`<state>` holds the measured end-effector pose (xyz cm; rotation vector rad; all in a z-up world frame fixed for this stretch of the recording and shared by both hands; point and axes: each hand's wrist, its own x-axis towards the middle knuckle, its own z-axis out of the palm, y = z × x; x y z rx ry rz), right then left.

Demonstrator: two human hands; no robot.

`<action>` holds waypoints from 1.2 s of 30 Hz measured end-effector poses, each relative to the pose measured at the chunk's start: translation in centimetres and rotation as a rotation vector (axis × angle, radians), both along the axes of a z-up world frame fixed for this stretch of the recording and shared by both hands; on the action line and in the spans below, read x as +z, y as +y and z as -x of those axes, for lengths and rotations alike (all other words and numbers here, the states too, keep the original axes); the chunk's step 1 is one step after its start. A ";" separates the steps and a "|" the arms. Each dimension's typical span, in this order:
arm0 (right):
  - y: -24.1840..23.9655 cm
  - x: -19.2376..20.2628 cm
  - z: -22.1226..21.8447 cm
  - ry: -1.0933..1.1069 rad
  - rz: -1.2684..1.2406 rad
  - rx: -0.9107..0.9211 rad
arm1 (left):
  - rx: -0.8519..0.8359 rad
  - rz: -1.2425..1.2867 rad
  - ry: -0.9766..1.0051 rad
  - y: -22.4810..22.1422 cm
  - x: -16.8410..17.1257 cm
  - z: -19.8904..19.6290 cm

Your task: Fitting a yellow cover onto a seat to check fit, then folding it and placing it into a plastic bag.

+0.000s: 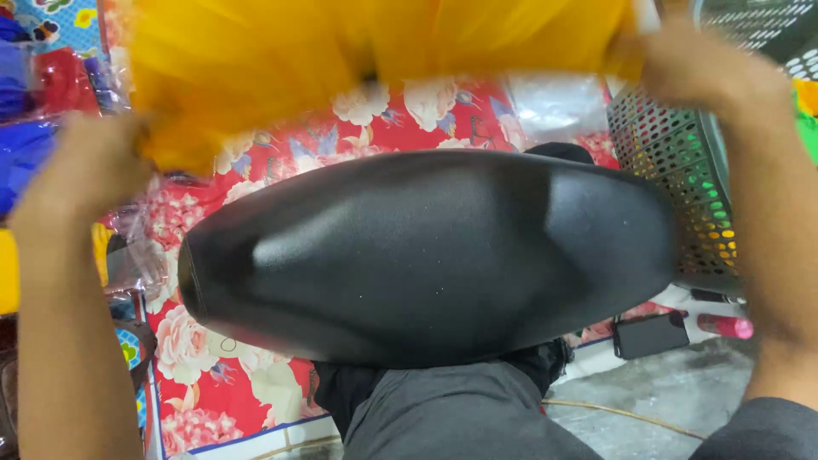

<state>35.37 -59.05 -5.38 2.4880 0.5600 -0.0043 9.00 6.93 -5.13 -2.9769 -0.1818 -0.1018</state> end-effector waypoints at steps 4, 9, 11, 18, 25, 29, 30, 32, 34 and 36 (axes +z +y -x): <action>0.7 -1.4 2.4 0.518 -0.352 0.044 | 0.016 0.370 0.169 -1.9 0.6 3.1; -2.1 -1.1 3.8 0.272 -0.512 0.289 | -0.141 0.399 -0.118 -3.5 2.4 5.4; -3.3 -0.9 4.9 0.151 -0.535 0.361 | -0.261 0.313 -0.264 -2.6 1.8 6.2; -6.8 -1.0 11.8 -0.015 -0.820 0.405 | -0.293 0.245 -0.418 -3.4 0.2 9.1; -8.5 -4.6 20.9 -0.271 -1.195 0.351 | -0.307 0.408 -0.580 -7.8 -3.7 14.1; -5.0 -6.6 26.1 -0.587 -1.497 0.252 | -0.277 0.534 -0.744 -10.4 -7.2 17.0; -4.7 -7.1 27.0 -0.577 -1.493 0.246 | -0.271 0.539 -0.735 -11.0 -8.2 17.6; -4.0 -8.1 28.8 -0.575 -1.502 0.141 | -0.169 0.556 -0.859 -12.0 -10.1 18.5; -4.8 -9.8 30.1 -0.503 -1.435 0.081 | -0.125 0.563 -0.872 -12.8 -11.1 19.1; -4.9 -10.5 30.6 -0.426 -1.367 0.017 | -0.079 0.569 -0.878 -13.3 -12.1 19.7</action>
